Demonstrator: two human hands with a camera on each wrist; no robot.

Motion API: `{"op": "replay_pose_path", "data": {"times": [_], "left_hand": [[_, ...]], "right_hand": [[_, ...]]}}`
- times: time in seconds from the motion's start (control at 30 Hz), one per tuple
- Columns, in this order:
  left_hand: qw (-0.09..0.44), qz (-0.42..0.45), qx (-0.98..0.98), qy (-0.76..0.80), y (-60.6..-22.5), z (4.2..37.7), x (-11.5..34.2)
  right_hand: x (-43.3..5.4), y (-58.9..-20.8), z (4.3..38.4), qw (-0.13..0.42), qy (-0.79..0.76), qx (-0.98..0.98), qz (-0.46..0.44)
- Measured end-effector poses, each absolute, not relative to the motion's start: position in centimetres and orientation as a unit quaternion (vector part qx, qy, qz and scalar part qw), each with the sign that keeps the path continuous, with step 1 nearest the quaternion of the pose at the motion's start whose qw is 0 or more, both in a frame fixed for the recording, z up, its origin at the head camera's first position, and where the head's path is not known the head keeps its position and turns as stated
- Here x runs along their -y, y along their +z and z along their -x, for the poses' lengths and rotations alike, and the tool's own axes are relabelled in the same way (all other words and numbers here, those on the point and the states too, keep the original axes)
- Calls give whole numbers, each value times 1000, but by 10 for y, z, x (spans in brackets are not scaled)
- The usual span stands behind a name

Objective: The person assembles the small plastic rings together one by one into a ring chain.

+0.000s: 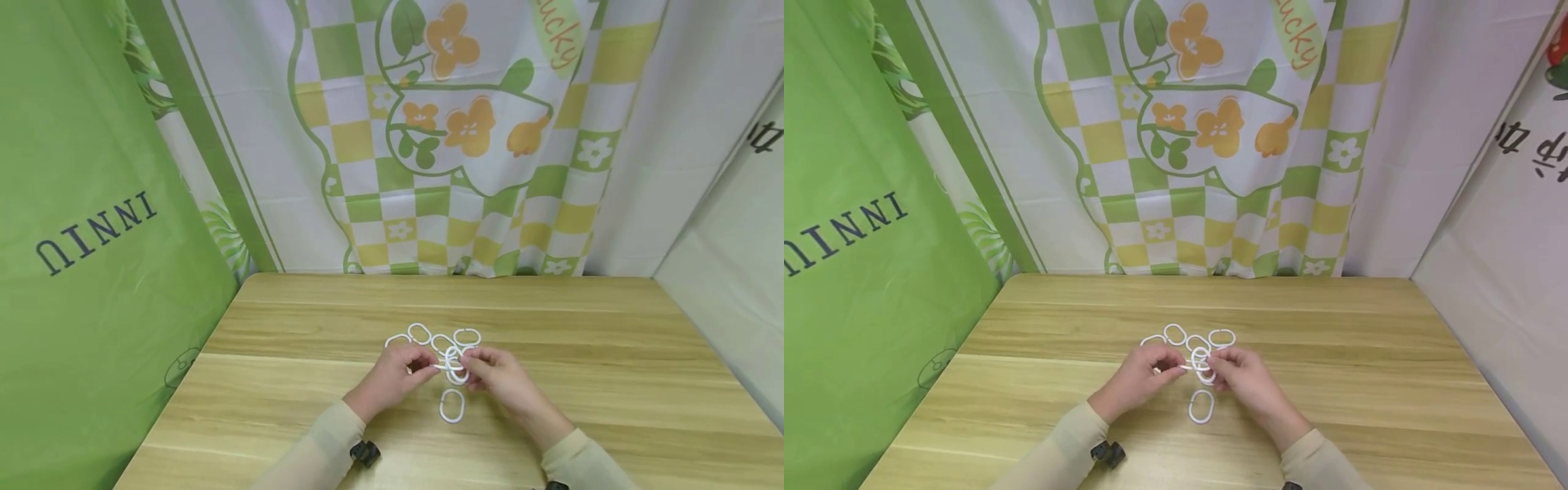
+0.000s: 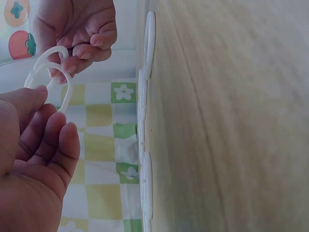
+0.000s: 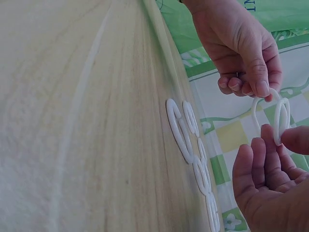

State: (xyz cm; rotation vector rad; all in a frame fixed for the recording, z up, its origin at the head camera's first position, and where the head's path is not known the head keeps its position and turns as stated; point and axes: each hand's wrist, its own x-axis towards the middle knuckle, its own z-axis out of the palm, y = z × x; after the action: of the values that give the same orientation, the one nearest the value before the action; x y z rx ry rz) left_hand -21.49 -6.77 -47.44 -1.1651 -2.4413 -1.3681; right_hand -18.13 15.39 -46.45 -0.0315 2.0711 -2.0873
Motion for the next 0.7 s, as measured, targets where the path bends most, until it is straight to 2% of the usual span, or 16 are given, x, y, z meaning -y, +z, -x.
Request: {"op": "replay_pose_path", "data": {"times": [0.33,0.7], "left_hand": [[29,392,805,-444,-473,212,67],[18,404,809,-427,-472,209,66]], "right_hand": [[-149,-463,178,97,-694,-713,-14],[-143,-462,174,60,-666,-743,-39]]}}
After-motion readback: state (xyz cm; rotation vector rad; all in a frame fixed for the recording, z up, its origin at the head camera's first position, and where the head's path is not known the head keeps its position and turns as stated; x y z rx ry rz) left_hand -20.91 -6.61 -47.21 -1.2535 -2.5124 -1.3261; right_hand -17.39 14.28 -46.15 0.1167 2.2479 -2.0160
